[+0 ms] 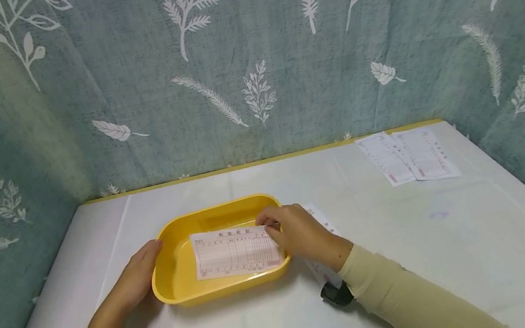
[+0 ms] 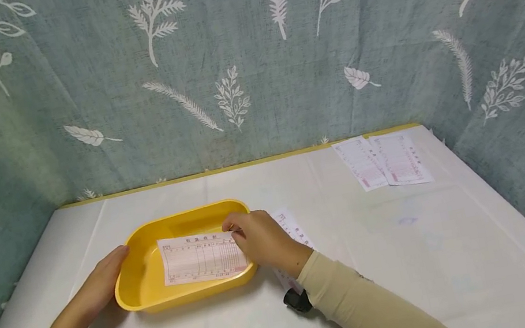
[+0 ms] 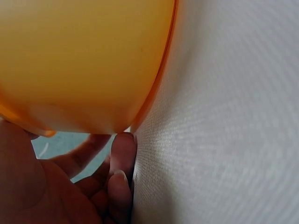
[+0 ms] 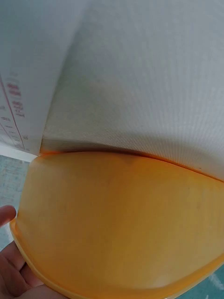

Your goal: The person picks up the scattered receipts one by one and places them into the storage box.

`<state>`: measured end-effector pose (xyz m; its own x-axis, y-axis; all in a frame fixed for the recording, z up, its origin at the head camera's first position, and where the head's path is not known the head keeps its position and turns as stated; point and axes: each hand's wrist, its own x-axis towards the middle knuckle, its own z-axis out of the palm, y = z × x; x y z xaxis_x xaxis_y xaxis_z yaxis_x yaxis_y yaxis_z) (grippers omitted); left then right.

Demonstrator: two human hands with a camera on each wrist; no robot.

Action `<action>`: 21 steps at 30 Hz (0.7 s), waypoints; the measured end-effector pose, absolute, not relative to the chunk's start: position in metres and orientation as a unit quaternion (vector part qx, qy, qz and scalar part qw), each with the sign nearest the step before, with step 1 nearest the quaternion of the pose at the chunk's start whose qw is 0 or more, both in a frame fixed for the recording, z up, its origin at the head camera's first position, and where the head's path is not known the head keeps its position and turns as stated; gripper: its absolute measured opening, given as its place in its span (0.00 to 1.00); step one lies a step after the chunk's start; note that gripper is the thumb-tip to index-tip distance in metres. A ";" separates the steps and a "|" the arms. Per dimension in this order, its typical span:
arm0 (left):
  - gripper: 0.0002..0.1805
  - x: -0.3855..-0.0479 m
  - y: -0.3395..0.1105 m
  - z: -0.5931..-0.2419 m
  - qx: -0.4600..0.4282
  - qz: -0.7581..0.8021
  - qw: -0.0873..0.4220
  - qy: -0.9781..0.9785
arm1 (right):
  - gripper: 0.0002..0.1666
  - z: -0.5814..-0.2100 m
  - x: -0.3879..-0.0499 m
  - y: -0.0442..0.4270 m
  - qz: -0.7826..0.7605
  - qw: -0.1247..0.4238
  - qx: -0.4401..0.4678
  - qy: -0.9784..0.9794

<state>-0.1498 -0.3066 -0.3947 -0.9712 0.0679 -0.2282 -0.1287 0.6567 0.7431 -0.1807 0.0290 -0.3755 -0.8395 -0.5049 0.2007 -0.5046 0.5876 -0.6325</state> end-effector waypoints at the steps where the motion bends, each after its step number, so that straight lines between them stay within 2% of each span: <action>1: 0.40 -0.150 -0.307 -0.395 -0.017 0.412 0.121 0.903 | 0.10 -0.376 -0.180 0.029 -0.351 0.002 -0.283 0.892; 10: 0.40 -0.150 -0.309 -0.395 -0.019 0.415 0.124 0.901 | 0.12 -0.376 -0.179 0.025 -0.359 0.021 -0.283 0.889; 17: 0.42 -0.151 -0.311 -0.398 -0.023 0.421 0.134 0.897 | 0.11 -0.379 -0.180 0.024 -0.332 -0.006 -0.305 0.893; 21: 0.42 -0.153 -0.309 -0.398 -0.015 0.418 0.134 0.898 | 0.12 -0.379 -0.180 0.024 -0.319 -0.001 -0.295 0.901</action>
